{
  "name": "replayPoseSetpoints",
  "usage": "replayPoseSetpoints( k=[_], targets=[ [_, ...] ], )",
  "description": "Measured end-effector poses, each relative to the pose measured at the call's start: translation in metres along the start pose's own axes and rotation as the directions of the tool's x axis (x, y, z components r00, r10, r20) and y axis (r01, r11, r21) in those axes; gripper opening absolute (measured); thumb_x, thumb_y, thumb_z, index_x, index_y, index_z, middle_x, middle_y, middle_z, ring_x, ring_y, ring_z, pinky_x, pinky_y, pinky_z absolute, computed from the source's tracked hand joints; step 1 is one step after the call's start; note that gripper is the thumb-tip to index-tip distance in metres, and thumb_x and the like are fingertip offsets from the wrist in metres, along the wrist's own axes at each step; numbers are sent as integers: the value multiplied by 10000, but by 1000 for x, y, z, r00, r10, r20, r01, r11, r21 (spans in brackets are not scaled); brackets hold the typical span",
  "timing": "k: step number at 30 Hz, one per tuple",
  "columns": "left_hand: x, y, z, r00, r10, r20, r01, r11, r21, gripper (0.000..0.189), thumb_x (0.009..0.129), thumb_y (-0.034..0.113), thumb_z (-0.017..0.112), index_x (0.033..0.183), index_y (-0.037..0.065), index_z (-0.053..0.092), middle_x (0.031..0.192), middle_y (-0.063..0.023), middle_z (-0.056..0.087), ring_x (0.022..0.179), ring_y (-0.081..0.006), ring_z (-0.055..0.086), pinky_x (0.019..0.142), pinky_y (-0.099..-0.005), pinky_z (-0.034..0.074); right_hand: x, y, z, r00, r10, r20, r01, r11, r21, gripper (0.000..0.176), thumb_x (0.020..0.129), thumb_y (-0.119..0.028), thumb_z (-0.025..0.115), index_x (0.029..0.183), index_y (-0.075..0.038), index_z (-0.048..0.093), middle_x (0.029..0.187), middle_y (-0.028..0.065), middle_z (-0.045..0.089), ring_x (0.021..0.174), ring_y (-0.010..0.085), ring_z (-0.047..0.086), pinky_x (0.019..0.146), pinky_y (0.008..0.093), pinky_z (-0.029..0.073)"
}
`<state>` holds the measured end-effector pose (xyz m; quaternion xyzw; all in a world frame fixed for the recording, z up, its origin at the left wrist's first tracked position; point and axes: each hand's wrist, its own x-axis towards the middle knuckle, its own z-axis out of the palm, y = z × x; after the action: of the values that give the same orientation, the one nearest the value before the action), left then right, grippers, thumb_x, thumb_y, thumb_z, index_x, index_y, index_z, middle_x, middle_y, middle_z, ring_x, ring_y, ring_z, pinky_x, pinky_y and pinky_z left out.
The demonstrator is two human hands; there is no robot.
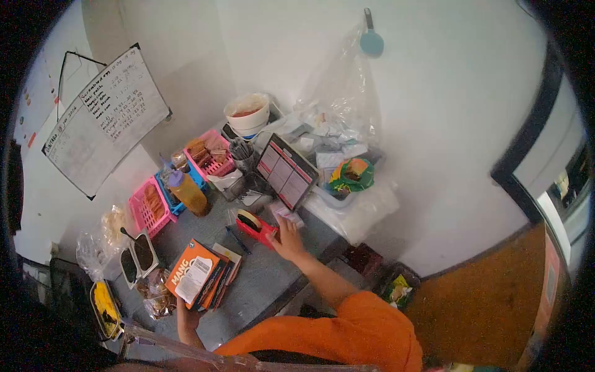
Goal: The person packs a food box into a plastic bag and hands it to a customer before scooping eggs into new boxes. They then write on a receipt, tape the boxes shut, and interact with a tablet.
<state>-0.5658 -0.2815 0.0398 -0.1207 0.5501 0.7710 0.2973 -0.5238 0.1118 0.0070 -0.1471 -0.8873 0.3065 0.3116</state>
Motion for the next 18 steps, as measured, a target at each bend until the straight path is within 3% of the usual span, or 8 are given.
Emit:
replayPoseSetpoints(
  k=[6, 8, 9, 11, 12, 13, 15, 18],
  targets=[
    [-22, -44, 0, 899, 182, -397, -171, 983, 62, 692, 831, 629, 389, 1323, 143, 359, 1401, -59, 322, 1255, -319, 318, 985, -623, 123, 48, -2, -39, 971, -18, 238, 30, 998, -49, 551, 888, -373, 461, 1282, -5, 345, 1318, 232, 366, 1062, 405, 504, 844, 432, 454],
    [-24, -73, -6, 689, 391, -610, -356, 916, 186, 655, 858, 562, 415, 1284, 65, 384, 1354, -129, 372, 1231, -325, 352, 995, -555, 200, 60, 0, -32, 967, -42, 252, 65, 994, -85, 557, 896, -394, 440, 1289, -11, 347, 1329, 241, 353, 1028, 413, 528, 821, 447, 466],
    [-22, -88, -22, 685, 390, -615, -354, 916, 187, 655, 858, 562, 415, 1284, 65, 384, 1354, -129, 372, 1231, -325, 352, 995, -555, 200, 66, 3, -24, 964, -30, 265, 64, 991, -121, 575, 896, -412, 432, 1298, -12, 339, 1347, 244, 327, 1034, 417, 526, 828, 449, 464],
    [-15, -111, -49, 537, 645, -544, -186, 720, 669, 592, 882, 469, 458, 1218, -18, 418, 1252, -199, 445, 1164, -315, 421, 965, -425, 303, 79, 10, -10, 960, -20, 279, 65, 986, -154, 594, 895, -430, 424, 1307, -12, 331, 1366, 247, 301, 1039, 422, 524, 836, 451, 463],
    [-12, -122, -51, 490, 739, -462, -165, 599, 784, 459, 882, 334, 499, 1120, -57, 464, 1086, -230, 501, 1041, -344, 483, 874, -374, 374, 85, 14, -3, 965, -20, 260, 74, 977, -199, 607, 894, -450, 413, 1314, -20, 326, 1374, 248, 287, 1036, 424, 527, 838, 453, 463],
    [-15, -125, -45, 488, 740, -464, -161, 598, 785, 459, 882, 334, 499, 1120, -57, 464, 1086, -230, 501, 1041, -344, 483, 874, -374, 374, 90, 15, 1, 970, -21, 241, 81, 967, -242, 620, 893, -469, 402, 1322, -28, 322, 1382, 249, 273, 1033, 426, 530, 840, 455, 463],
    [-23, -117, -17, 517, 832, -199, 106, 169, 980, 349, 845, 264, 517, 1023, -36, 498, 967, -217, 497, 929, -380, 485, 801, -437, 381, 100, 8, -3, 958, 29, 286, 38, 974, -225, 625, 891, -481, 397, 1323, -35, 323, 1384, 254, 267, 1040, 427, 527, 843, 454, 463],
    [-20, -112, 2, 463, 875, -142, 107, 104, 989, 291, 802, 223, 534, 949, -26, 503, 895, -210, 478, 860, -397, 473, 746, -467, 378, 101, 8, 1, 948, 72, 310, -2, 975, -221, 632, 888, -494, 392, 1332, -50, 315, 1389, 257, 258, 1048, 425, 524, 846, 448, 463]
  ],
)
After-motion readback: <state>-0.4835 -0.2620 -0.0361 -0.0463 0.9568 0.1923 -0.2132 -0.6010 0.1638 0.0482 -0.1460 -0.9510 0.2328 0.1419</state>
